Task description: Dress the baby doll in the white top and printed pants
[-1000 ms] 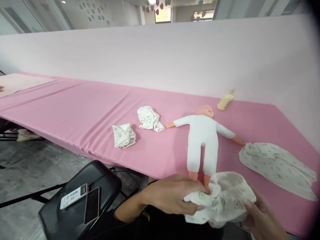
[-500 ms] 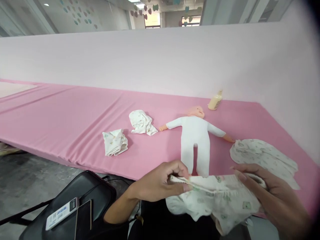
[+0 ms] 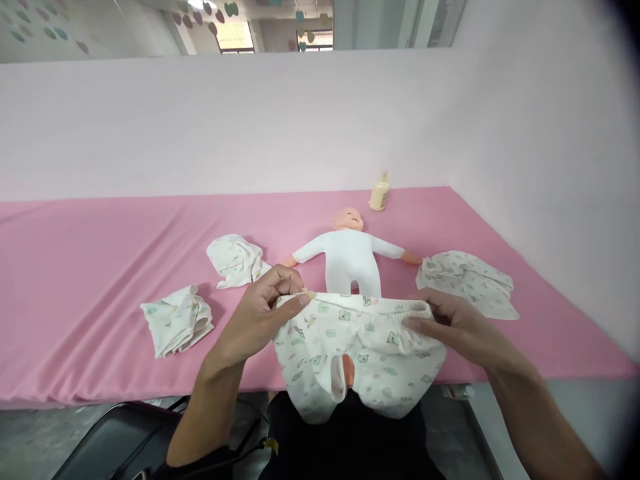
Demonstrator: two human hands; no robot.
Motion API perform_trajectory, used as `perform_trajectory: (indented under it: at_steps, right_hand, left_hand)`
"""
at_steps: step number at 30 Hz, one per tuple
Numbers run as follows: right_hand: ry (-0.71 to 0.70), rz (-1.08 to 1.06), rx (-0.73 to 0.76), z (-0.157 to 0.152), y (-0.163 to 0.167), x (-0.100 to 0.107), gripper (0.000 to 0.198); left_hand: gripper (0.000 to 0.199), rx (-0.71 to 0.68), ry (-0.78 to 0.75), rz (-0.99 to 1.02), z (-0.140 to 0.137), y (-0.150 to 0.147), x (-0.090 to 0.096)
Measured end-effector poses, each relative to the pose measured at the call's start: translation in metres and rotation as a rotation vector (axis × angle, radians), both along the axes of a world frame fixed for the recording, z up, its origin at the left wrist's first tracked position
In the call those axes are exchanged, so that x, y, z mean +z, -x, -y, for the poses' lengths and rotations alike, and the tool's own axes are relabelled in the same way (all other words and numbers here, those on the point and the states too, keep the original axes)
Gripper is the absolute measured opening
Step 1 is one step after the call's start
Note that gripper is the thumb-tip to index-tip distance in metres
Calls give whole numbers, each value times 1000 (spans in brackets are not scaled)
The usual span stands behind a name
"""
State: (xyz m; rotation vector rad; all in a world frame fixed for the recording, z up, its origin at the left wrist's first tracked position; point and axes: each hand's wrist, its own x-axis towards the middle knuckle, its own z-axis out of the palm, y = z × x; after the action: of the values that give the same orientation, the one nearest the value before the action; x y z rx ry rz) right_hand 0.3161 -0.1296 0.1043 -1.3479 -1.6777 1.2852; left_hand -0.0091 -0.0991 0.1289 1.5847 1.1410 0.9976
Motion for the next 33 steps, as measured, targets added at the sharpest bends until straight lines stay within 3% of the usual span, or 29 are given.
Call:
perform_trajectory:
  at_steps: [3, 5, 10, 14, 18, 23, 25, 27, 29, 31, 33]
  right_hand:
    - [-143, 71, -127, -13, -3, 3, 39]
    - [-155, 9, -194, -24, -4, 6, 42]
    - [42, -359, -350, -42, 3, 15, 46]
    - [128, -546, -476, -36, 15, 24, 44]
    - [-15, -577, -384, -22, 29, 35, 41]
    - [-340, -461, -68, -8, 50, 52, 19]
    - [-369, -459, -16, -8, 54, 55, 33]
    - [-345, -484, -51, -11, 52, 55, 39]
    - [-303, -501, -123, -17, 45, 55, 30]
    - [-281, -527, -196, -24, 36, 58, 23]
    - [-293, -578, -268, -30, 26, 67, 21]
  left_hand:
    - [22, -28, -1, -52, -13, -2, 12]
    - [23, -13, 6, -55, -23, -5, 20]
    - [30, -35, 152, 140, -50, -18, 29]
    - [34, -19, 227, 332, -53, -29, 33]
    - [26, -43, 110, 373, -37, -43, 43]
    - [15, -71, -263, 183, -11, -81, 63]
    - [14, -89, -383, 94, -4, -95, 72]
    - [16, -116, -455, 38, -3, -102, 78]
    - [22, -93, -508, 52, -8, -102, 77]
    - [40, -34, -523, 129, -16, -98, 66]
    - [61, -43, -409, 199, -24, -95, 45]
